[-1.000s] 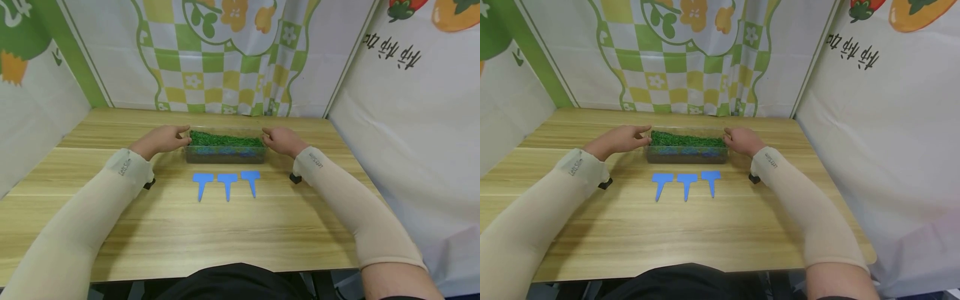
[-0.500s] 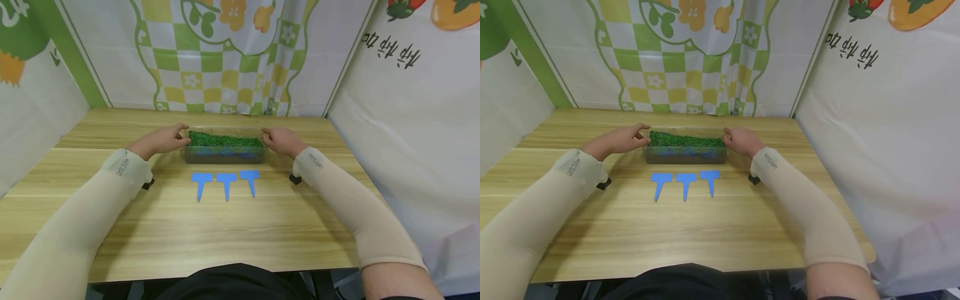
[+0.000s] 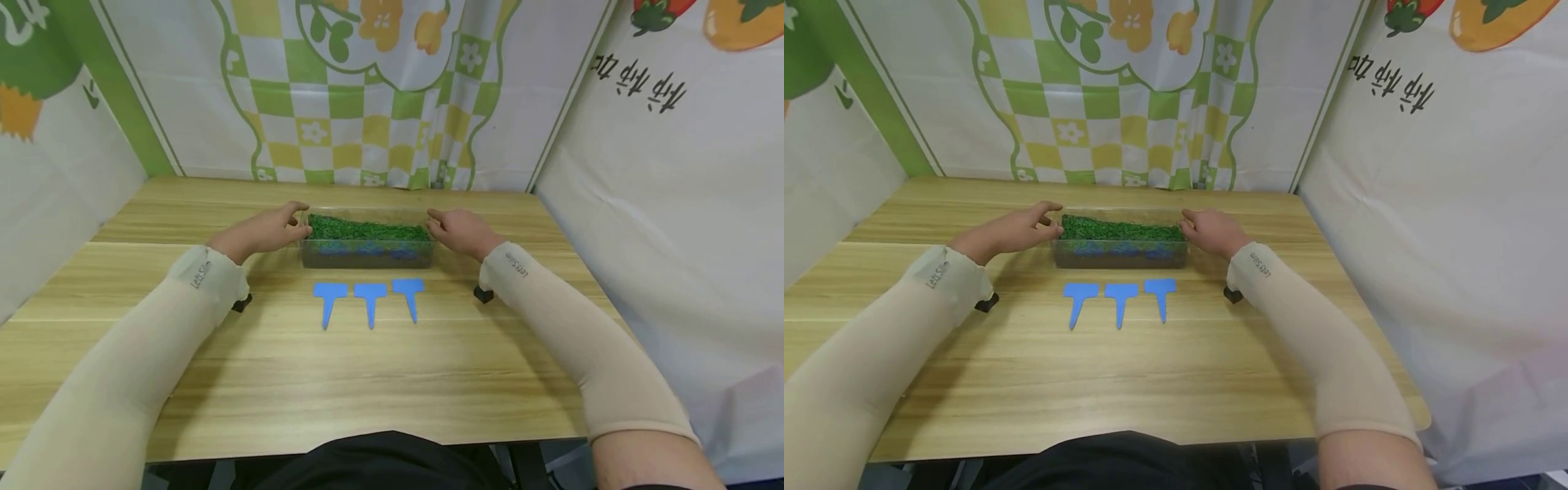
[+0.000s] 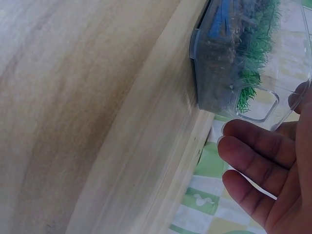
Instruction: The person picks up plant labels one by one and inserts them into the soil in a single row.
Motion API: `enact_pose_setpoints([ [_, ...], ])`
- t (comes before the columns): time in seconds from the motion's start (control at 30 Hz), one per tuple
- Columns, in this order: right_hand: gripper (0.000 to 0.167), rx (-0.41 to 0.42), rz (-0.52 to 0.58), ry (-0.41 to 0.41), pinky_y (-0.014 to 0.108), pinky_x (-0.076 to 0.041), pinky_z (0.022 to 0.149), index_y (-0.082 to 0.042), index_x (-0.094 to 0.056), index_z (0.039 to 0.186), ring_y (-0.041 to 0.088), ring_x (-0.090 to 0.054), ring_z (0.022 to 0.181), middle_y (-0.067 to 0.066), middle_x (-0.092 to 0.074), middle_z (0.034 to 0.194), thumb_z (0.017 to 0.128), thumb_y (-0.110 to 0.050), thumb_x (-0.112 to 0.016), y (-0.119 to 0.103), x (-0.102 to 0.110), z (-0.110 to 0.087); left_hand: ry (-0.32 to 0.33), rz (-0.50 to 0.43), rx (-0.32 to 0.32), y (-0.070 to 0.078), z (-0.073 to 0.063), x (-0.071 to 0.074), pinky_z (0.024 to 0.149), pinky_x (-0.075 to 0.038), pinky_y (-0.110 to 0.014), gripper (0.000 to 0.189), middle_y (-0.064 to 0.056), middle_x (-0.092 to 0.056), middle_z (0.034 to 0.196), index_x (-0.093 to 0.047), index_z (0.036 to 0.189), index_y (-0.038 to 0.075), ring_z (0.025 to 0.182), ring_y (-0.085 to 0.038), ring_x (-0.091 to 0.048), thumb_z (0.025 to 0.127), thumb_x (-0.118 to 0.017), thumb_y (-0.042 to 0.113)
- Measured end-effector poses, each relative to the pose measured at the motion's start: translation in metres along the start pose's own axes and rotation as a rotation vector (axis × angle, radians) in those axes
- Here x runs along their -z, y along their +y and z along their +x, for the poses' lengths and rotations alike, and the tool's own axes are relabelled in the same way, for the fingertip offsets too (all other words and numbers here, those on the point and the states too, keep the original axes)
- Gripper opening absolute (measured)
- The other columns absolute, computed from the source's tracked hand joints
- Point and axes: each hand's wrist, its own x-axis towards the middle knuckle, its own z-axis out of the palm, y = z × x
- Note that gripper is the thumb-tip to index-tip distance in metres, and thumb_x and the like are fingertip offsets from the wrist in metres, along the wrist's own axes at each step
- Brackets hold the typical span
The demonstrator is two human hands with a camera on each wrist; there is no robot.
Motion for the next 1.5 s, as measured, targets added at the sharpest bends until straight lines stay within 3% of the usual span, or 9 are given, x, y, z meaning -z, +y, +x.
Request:
enact_pose_setpoints([
  [0.3, 0.055, 0.025, -0.003, 0.022, 0.033, -0.035, 0.045, -0.012, -0.034, 0.148, 0.013, -0.033, 0.04, 0.001, -0.05, 0.052, 0.102, -0.043, -0.034, 0.001, -0.001, 0.0, 0.011, -0.026, 0.003, -0.002, 0.001, -0.004, 0.097, -0.041, -0.059, 0.072, -0.022, -0.04, 0.143, -0.008, 0.153, 0.02, 0.125, -0.04, -0.048, 0.098, -0.04, 0.052],
  [0.43, 0.055, 0.022, -0.008, 0.024, 0.035, -0.039, 0.05, -0.012, -0.035, 0.148, 0.016, -0.042, 0.045, 0.001, -0.055, 0.058, 0.102, -0.043, -0.034, 0.0, -0.001, 0.0, 0.016, -0.019, -0.001, -0.005, 0.001, -0.006, 0.095, -0.042, -0.058, 0.071, -0.021, -0.042, 0.141, -0.007, 0.154, 0.022, 0.122, -0.039, -0.05, 0.098, -0.039, 0.052],
  [0.6, 0.055, 0.024, -0.05, 0.052, 0.038, -0.049, 0.068, -0.012, -0.038, 0.146, 0.015, -0.061, 0.072, 0.001, -0.066, 0.084, 0.102, -0.043, -0.036, 0.001, 0.0, 0.002, 0.02, -0.01, -0.005, -0.007, 0.002, -0.007, 0.093, -0.043, -0.058, 0.071, -0.018, -0.052, 0.134, -0.006, 0.153, 0.024, 0.119, -0.038, -0.053, 0.097, -0.037, 0.055],
  [0.77, 0.056, 0.022, -0.07, 0.077, 0.044, -0.051, 0.082, -0.012, -0.04, 0.145, 0.019, -0.062, 0.096, 0.006, -0.064, 0.11, 0.101, -0.047, -0.036, -0.002, 0.003, 0.0, 0.005, -0.017, 0.012, -0.009, 0.003, -0.008, 0.097, -0.04, -0.06, 0.073, -0.017, -0.053, 0.134, -0.002, 0.153, 0.026, 0.124, -0.039, -0.049, 0.097, -0.035, 0.058],
  [0.93, 0.056, 0.069, -0.056, 0.202, 0.038, -0.049, 0.07, -0.014, -0.053, 0.134, 0.015, -0.058, 0.081, 0.001, -0.063, 0.099, 0.099, -0.053, -0.033, -0.009, 0.014, -0.004, -0.01, -0.041, 0.015, -0.011, 0.002, -0.009, 0.099, -0.036, -0.062, 0.073, -0.018, -0.052, 0.135, 0.0, 0.153, 0.027, 0.123, -0.041, -0.049, 0.097, -0.034, 0.058],
  [1.1, 0.036, 0.191, -0.031, 0.309, 0.033, -0.046, 0.064, -0.019, -0.067, 0.11, 0.009, -0.054, 0.07, -0.008, -0.062, 0.088, 0.1, -0.043, -0.042, -0.024, 0.029, -0.008, -0.008, -0.036, 0.021, -0.013, 0.002, -0.01, 0.1, -0.034, -0.064, 0.074, -0.019, -0.053, 0.135, 0.003, 0.152, 0.031, 0.123, -0.043, -0.049, 0.095, -0.03, 0.063],
  [1.23, 0.025, 0.28, -0.086, 0.305, 0.031, -0.044, 0.062, -0.023, -0.069, 0.099, 0.009, -0.053, 0.063, -0.01, -0.061, 0.08, 0.099, -0.035, -0.047, -0.035, 0.033, -0.012, -0.004, -0.012, 0.03, -0.012, 0.0, -0.011, 0.1, -0.032, -0.065, 0.074, -0.019, -0.053, 0.135, 0.006, 0.152, 0.034, 0.123, -0.045, -0.048, 0.094, -0.027, 0.066],
  [1.33, 0.026, 0.321, -0.133, 0.288, 0.029, -0.048, 0.067, -0.023, -0.07, 0.1, 0.005, -0.055, 0.067, -0.01, -0.064, 0.084, 0.099, -0.034, -0.047, -0.039, 0.032, -0.016, -0.011, 0.005, 0.035, -0.011, -0.001, -0.012, 0.1, -0.033, -0.066, 0.072, -0.019, -0.051, 0.137, 0.008, 0.151, 0.036, 0.123, -0.046, -0.048, 0.095, -0.025, 0.066],
  [1.5, 0.028, 0.355, -0.103, 0.292, 0.028, -0.047, 0.065, -0.021, -0.071, 0.103, 0.006, -0.054, 0.066, -0.008, -0.064, 0.084, 0.099, -0.034, -0.047, -0.044, 0.035, -0.023, -0.033, 0.033, 0.036, -0.009, -0.003, -0.013, 0.097, -0.035, -0.065, 0.071, -0.02, -0.05, 0.138, 0.013, 0.15, 0.036, 0.119, -0.046, -0.051, 0.095, -0.019, 0.065],
])
